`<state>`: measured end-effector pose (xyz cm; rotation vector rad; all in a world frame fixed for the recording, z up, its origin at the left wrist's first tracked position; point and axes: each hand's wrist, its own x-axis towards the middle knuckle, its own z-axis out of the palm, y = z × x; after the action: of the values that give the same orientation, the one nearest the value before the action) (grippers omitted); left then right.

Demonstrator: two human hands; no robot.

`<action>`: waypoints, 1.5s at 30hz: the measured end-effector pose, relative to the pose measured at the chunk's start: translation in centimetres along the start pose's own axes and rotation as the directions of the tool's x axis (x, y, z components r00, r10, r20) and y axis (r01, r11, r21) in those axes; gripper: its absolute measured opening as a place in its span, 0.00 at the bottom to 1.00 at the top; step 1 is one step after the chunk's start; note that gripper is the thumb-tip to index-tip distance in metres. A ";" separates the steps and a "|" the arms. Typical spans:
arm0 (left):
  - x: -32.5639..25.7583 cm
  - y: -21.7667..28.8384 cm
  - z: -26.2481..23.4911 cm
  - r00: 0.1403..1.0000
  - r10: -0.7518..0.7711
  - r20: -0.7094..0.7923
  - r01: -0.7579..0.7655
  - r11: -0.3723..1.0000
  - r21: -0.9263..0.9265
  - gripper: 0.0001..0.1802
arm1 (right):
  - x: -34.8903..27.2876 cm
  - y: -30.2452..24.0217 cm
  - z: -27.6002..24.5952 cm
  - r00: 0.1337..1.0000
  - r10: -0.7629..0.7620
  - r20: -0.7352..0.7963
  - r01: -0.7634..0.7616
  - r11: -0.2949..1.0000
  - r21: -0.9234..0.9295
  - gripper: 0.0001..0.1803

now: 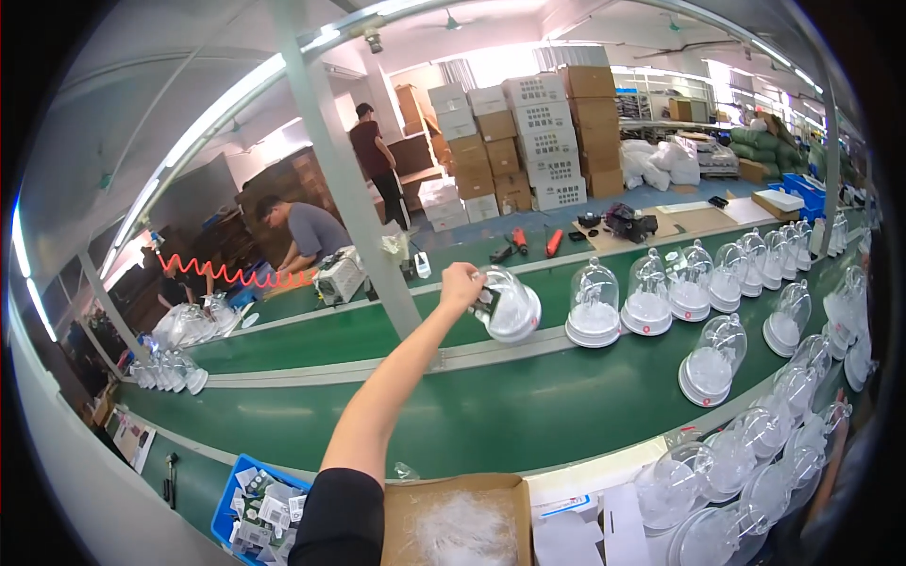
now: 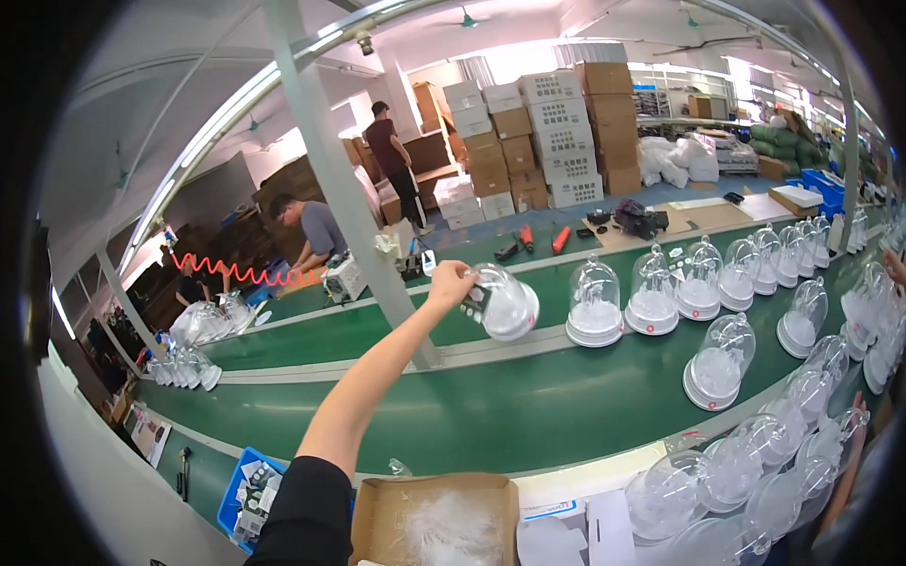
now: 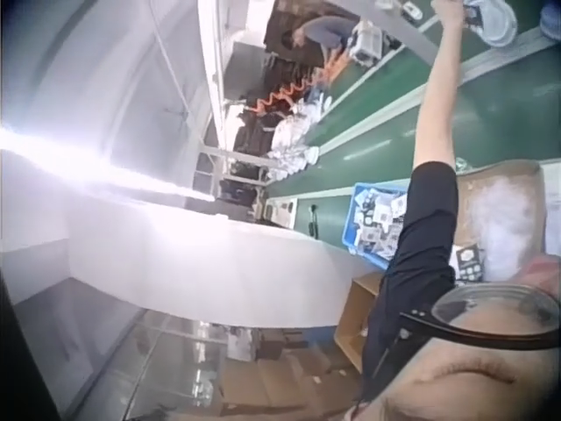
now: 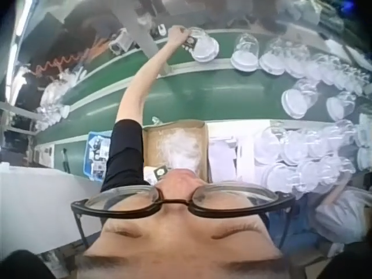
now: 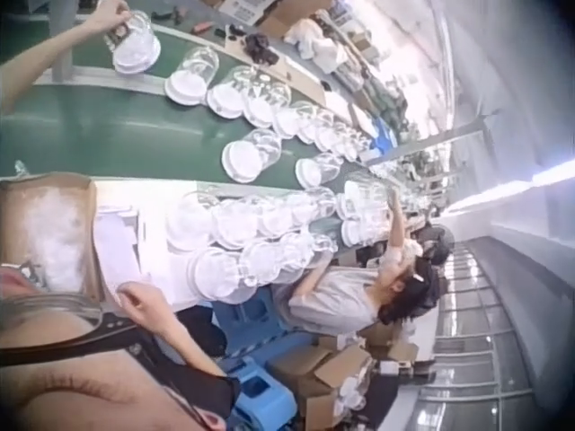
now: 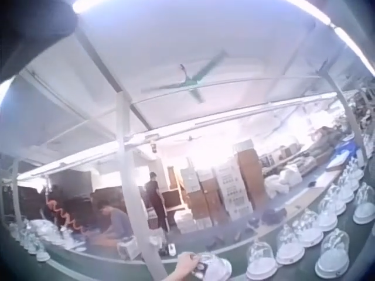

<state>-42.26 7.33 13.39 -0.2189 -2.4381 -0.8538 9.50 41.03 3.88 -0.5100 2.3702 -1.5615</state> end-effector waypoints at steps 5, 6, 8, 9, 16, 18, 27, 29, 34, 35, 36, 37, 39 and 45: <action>0.5 -3.9 3.9 0.963 -0.164 -0.215 0.152 0.986 -0.071 0.18 | -2.8 0.1 -0.2 0.973 0.214 -0.087 -0.205 0.973 0.102 0.07; 0.3 -4.8 4.6 0.960 -0.154 -0.235 0.150 0.988 -0.035 0.18 | -3.3 0.3 -0.1 0.966 0.236 -0.106 -0.222 0.966 0.130 0.07; 0.1 -7.5 5.3 0.933 -0.113 -0.341 0.114 0.993 -0.015 0.17 | -3.7 0.8 0.0 0.960 0.253 -0.117 -0.235 0.961 0.149 0.07; 0.4 -7.7 5.6 0.936 -0.140 -0.324 0.135 0.990 -0.036 0.16 | -3.8 1.2 0.1 0.952 0.280 -0.123 -0.256 0.950 0.179 0.08; 2.5 -7.9 5.7 0.984 -0.033 -0.174 0.042 0.998 0.045 0.17 | -2.5 -0.1 -0.7 0.926 0.357 -0.123 -0.328 0.922 0.206 0.09; 2.1 -7.4 7.3 0.990 0.026 -0.141 -0.015 0.997 0.076 0.23 | -2.0 0.0 -0.7 0.919 0.373 -0.124 -0.350 0.920 0.175 0.09; -2.7 -9.4 8.7 0.957 -0.087 0.276 0.080 0.996 0.037 0.32 | -3.5 9.3 0.4 0.966 0.200 -0.161 -0.194 0.980 0.051 0.10; -6.2 -9.4 6.8 0.855 -0.005 0.519 0.086 0.988 -0.132 0.27 | -2.6 8.9 -0.3 0.969 0.173 -0.174 -0.180 0.983 -0.022 0.09; -20.4 2.1 -3.2 0.303 0.328 0.895 0.216 0.891 -0.400 0.23 | 0.7 6.9 -2.6 0.983 0.116 -0.141 -0.141 0.972 -0.188 0.09; -23.8 2.6 -4.9 0.264 0.494 0.828 0.099 0.840 -0.533 0.22 | 1.7 6.0 -2.9 0.989 0.098 -0.111 -0.120 0.969 -0.216 0.09; -26.7 4.9 -7.9 0.220 0.470 0.855 0.053 0.869 -0.491 0.21 | 2.3 5.1 -2.8 0.990 0.098 -0.104 -0.121 0.964 -0.238 0.09; -29.8 4.8 -10.0 0.186 0.535 0.824 -0.015 0.840 -0.542 0.23 | 3.0 4.1 -2.6 0.993 0.087 -0.076 -0.104 0.960 -0.260 0.08; -36.7 4.1 -11.6 0.377 0.482 0.791 -0.040 0.861 -0.506 0.16 | 5.0 2.2 -2.0 0.998 0.062 -0.033 -0.069 0.951 -0.301 0.08; -43.8 2.9 -12.8 0.496 0.400 0.771 -0.170 0.915 -0.365 0.28 | 11.8 -0.6 0.9 0.959 -0.251 0.133 0.284 0.865 -0.414 0.09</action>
<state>1.04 2.77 -0.49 -1.4077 -2.9735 -1.0384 -0.70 35.09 3.87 -1.0113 2.6801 -1.0721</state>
